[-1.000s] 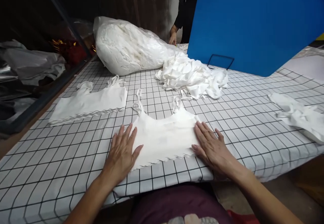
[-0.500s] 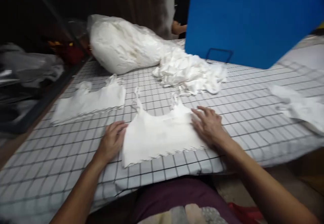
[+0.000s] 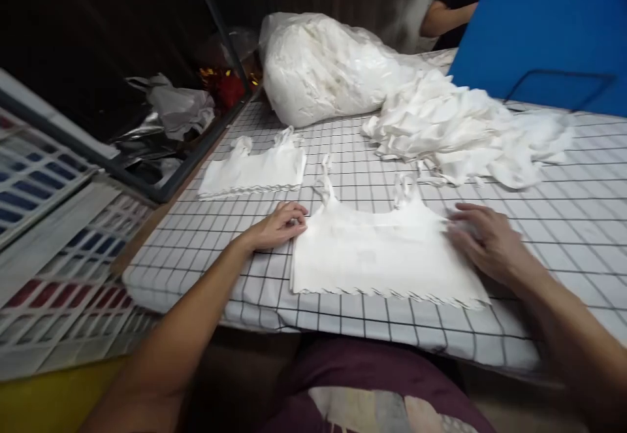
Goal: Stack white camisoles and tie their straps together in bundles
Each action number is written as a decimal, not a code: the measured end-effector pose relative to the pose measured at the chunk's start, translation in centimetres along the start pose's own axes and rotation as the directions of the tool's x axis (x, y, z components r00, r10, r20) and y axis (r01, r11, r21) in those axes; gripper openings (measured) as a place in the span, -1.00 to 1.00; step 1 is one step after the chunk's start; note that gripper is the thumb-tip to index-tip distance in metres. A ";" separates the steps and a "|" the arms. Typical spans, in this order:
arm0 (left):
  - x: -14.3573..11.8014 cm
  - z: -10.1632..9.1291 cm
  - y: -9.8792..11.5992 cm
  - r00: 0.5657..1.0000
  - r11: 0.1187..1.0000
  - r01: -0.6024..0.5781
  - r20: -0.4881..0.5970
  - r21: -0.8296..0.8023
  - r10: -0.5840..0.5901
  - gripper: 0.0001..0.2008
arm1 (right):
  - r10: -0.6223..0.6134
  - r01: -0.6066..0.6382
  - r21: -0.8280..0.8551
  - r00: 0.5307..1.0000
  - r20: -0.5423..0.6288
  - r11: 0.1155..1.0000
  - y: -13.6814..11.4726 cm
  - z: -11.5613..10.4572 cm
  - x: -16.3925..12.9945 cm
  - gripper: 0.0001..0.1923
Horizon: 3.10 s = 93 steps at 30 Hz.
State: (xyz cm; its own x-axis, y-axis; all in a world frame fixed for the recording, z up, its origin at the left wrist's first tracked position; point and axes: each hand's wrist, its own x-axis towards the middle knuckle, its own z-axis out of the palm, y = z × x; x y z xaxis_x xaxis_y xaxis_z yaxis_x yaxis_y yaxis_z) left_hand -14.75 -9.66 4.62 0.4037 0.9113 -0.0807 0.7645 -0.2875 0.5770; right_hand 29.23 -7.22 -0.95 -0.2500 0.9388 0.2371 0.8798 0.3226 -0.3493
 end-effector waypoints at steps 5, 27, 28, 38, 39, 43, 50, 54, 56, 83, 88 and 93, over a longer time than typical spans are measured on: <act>0.4 -0.2 -1.4 1.000 1.000 0.009 0.018 -0.018 -0.008 -0.69 | 0.004 -0.010 0.070 0.996 0.091 0.998 -0.6 -0.7 0.5 -0.75; 1.1 0.8 -2.5 0.996 0.997 0.027 -0.084 0.075 -0.021 -0.64 | 0.136 -0.119 -0.314 0.990 0.035 0.942 -2.6 -1.3 -6.4 -0.54; 0.9 1.1 -2.2 0.990 0.996 0.045 -0.135 0.083 -0.034 -0.64 | 0.133 -0.120 -0.317 0.991 0.021 0.941 -2.7 -1.3 -6.6 -0.54; -0.6 3.1 0.3 0.930 0.967 0.215 -0.275 -0.135 -0.245 -0.74 | 0.022 -0.017 -0.323 1.000 0.013 0.946 -3.0 0.9 -7.8 -0.36; -0.7 3.0 0.5 0.928 0.958 0.220 -0.262 -0.185 -0.264 -0.74 | 0.012 -0.007 -0.326 1.000 0.015 0.945 -3.0 0.9 -7.8 -0.35; -0.9 2.4 0.5 0.919 0.931 0.229 -0.252 -0.283 -0.303 -0.74 | -0.040 0.049 -0.327 0.999 0.035 0.944 -3.6 0.8 -8.0 -0.35; -1.3 2.7 0.0 0.905 0.953 0.296 -0.300 -0.066 -0.302 -0.82 | -0.078 0.095 -0.294 0.994 0.071 0.951 -3.7 1.9 -8.2 -0.34; -2.4 5.3 1.3 0.914 0.953 0.096 -0.405 0.286 0.029 -0.65 | -0.105 0.115 -0.320 0.993 0.049 0.941 -3.2 1.9 -8.4 -0.36; -3.1 6.4 1.1 0.943 0.923 0.018 -0.315 0.385 0.113 -0.57 | -0.106 0.116 -0.332 0.993 0.047 0.936 -3.2 1.9 -8.5 -0.38; 14.6 15.3 12.3 0.872 0.836 -0.444 -0.061 0.323 0.486 -0.59 | 0.372 -0.477 0.429 0.876 0.308 0.767 -3.4 1.7 10.6 -0.77; 14.8 15.5 12.3 0.857 0.834 -0.468 -0.080 0.293 0.509 -0.51 | 0.344 -0.517 0.647 0.856 0.386 0.560 -3.1 0.4 11.4 -0.79; 14.9 15.6 12.1 0.896 0.859 -0.421 -0.016 0.291 0.444 -0.46 | 0.280 -0.386 0.833 0.915 0.290 0.397 -3.6 -4.3 12.8 -0.68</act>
State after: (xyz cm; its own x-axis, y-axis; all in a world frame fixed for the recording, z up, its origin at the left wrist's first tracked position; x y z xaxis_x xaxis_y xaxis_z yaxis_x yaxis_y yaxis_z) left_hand 8.40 -4.17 -2.30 0.6930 0.6935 0.1970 0.6333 -0.7162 0.2934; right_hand 24.56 3.09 7.26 -0.1002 0.9845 -0.1440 0.1092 -0.1330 -0.9851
